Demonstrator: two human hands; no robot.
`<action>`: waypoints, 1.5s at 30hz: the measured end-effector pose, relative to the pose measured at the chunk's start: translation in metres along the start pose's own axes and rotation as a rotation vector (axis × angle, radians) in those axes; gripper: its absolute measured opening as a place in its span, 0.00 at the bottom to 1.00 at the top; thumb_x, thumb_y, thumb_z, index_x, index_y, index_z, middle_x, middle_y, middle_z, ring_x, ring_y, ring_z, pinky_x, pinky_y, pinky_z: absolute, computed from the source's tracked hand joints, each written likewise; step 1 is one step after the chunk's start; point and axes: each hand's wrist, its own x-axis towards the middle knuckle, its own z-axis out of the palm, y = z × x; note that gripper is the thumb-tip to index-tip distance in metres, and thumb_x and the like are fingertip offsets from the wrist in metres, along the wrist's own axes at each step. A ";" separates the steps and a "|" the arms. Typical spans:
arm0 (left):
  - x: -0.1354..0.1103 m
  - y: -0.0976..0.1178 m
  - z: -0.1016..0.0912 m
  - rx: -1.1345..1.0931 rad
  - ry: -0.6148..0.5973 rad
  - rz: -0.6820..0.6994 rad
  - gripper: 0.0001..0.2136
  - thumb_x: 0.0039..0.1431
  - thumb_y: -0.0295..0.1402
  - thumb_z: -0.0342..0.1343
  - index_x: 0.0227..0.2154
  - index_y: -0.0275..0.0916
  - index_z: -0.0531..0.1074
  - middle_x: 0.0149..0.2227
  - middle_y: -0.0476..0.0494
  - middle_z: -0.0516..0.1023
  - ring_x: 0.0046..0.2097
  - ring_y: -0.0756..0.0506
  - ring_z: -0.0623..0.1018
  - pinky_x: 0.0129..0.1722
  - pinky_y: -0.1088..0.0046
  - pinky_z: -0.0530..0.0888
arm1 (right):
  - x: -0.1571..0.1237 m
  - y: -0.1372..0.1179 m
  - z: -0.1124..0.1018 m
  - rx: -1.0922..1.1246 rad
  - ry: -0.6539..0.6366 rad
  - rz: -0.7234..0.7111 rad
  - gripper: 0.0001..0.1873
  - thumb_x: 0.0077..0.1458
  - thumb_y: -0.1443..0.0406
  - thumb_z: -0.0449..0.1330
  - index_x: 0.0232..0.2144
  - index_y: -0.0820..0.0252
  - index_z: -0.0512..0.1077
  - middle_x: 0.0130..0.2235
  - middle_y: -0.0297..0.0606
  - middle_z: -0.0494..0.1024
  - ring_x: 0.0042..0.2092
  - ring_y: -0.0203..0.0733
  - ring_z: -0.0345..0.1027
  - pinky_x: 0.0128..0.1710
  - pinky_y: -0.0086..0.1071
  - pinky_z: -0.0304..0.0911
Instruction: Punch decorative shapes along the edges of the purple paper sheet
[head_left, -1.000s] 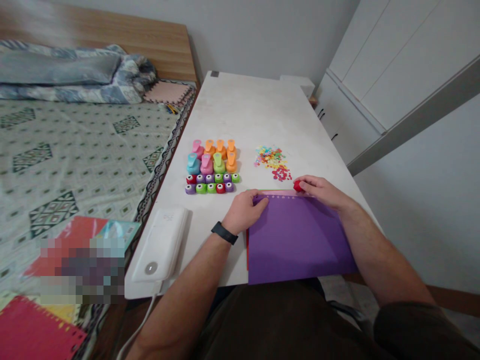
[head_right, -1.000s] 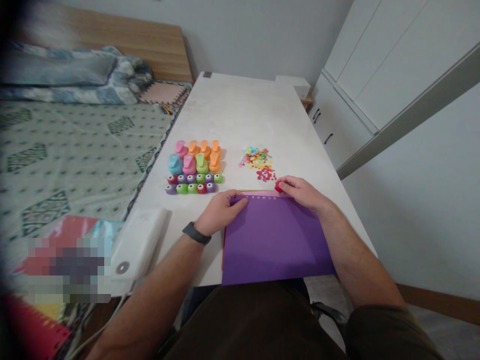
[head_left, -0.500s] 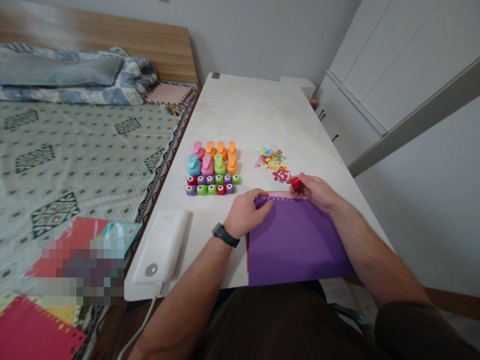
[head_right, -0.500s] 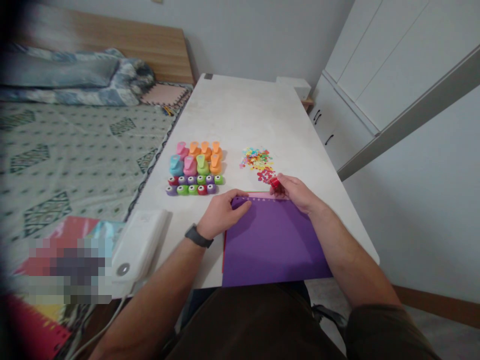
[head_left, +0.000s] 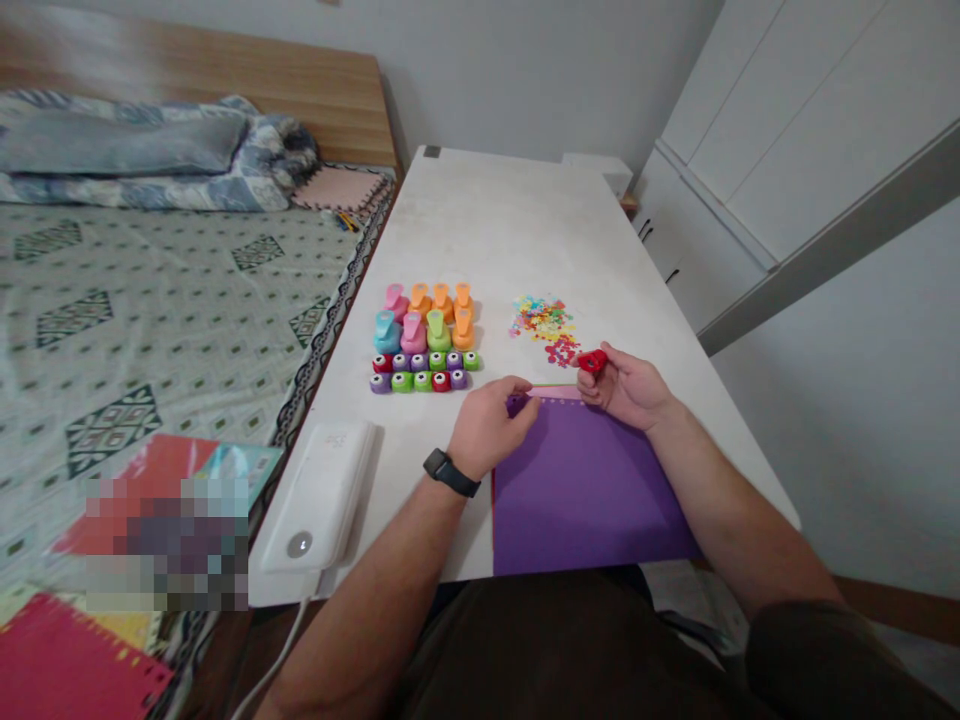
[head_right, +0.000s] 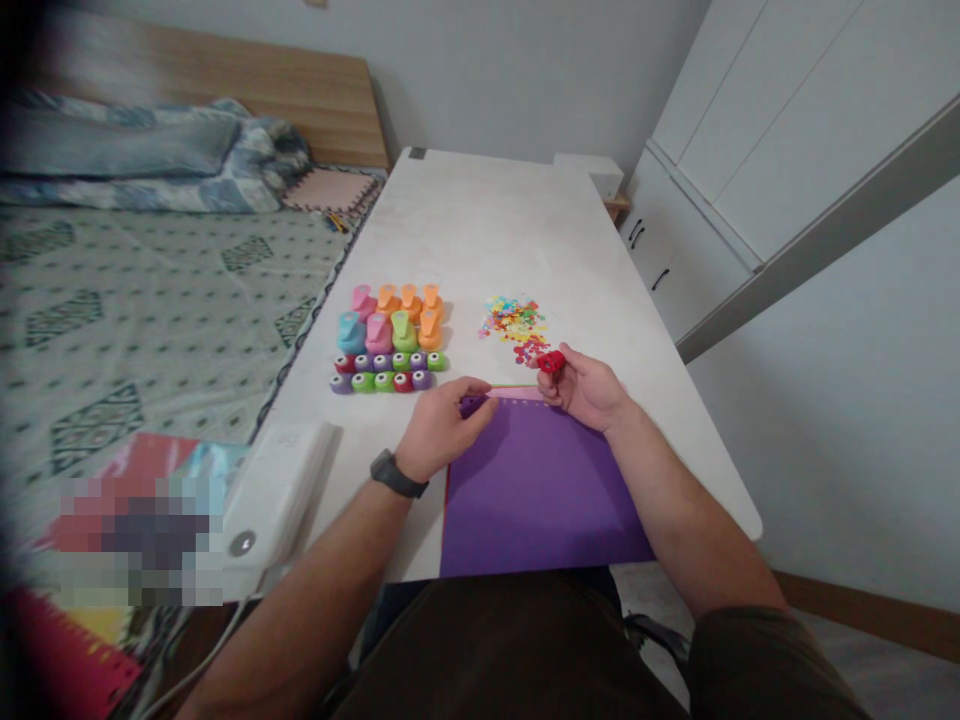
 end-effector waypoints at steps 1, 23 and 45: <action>0.000 0.000 0.000 0.002 0.002 0.003 0.09 0.64 0.38 0.56 0.43 0.42 0.77 0.41 0.46 0.84 0.43 0.44 0.81 0.43 0.68 0.75 | 0.000 0.000 -0.001 0.016 0.000 -0.001 0.21 0.68 0.52 0.49 0.39 0.61 0.75 0.28 0.36 0.69 0.27 0.38 0.58 0.27 0.32 0.57; 0.013 0.013 0.007 0.031 0.112 0.092 0.09 0.63 0.34 0.58 0.46 0.41 0.75 0.45 0.44 0.82 0.49 0.42 0.79 0.52 0.61 0.73 | 0.004 0.006 0.003 -0.114 0.046 -0.125 0.15 0.61 0.52 0.61 0.36 0.54 0.65 0.24 0.27 0.65 0.21 0.30 0.44 0.18 0.24 0.39; 0.042 0.027 0.018 -0.017 0.067 0.080 0.08 0.63 0.32 0.57 0.44 0.41 0.76 0.42 0.44 0.83 0.45 0.43 0.80 0.48 0.63 0.76 | 0.032 -0.006 0.000 -0.209 0.328 -0.220 0.20 0.52 0.53 0.68 0.31 0.54 0.61 0.18 0.22 0.62 0.16 0.27 0.41 0.14 0.22 0.38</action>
